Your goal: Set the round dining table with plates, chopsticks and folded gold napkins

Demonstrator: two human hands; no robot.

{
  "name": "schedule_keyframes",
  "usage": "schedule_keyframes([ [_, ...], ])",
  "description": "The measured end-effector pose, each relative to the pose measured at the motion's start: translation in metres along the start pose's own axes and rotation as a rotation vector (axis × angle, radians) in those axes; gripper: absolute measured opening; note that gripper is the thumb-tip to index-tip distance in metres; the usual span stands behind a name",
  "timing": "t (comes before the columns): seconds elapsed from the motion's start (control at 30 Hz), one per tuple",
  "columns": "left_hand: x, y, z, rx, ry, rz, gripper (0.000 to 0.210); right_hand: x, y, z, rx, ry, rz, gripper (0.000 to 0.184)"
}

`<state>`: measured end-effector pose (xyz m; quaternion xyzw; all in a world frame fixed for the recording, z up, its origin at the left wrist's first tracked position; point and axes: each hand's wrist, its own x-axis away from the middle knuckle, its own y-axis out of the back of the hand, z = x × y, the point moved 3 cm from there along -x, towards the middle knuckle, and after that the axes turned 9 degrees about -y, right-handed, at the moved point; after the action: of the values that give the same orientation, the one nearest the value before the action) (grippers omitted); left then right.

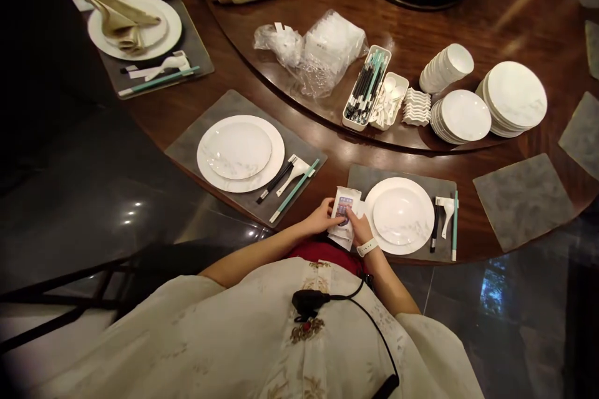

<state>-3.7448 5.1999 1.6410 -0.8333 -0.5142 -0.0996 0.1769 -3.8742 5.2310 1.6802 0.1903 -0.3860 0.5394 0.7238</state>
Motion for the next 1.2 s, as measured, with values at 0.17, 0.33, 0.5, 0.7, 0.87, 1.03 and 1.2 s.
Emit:
schedule_keyframes([
  [0.17,0.001,-0.001,0.045,0.200,0.113,0.032,0.050,0.013,0.049,-0.017,-0.133,0.038,-0.203,0.043],
  [0.33,0.000,-0.009,0.075,0.051,0.222,-0.024,0.053,0.035,0.101,-0.014,-0.335,0.111,-0.379,0.037],
  [0.5,0.004,-0.039,0.081,-0.238,0.263,0.082,0.053,0.047,0.110,-0.005,-0.397,0.194,-0.383,0.035],
  [0.7,-0.001,-0.040,0.057,-0.608,0.144,0.280,0.041,0.048,0.099,-0.006,-0.432,0.185,-0.353,0.037],
  [0.87,0.001,-0.045,0.054,-0.712,0.105,0.302,0.040,0.046,0.091,-0.002,-0.404,0.199,-0.344,0.036],
  [1.03,0.003,-0.042,0.050,-0.721,0.141,0.371,0.039,0.041,0.079,0.008,-0.336,0.206,-0.316,0.034],
  [1.2,0.013,0.056,0.036,-0.484,0.137,0.100,0.038,0.031,0.072,0.014,-0.296,0.171,-0.319,0.037],
])
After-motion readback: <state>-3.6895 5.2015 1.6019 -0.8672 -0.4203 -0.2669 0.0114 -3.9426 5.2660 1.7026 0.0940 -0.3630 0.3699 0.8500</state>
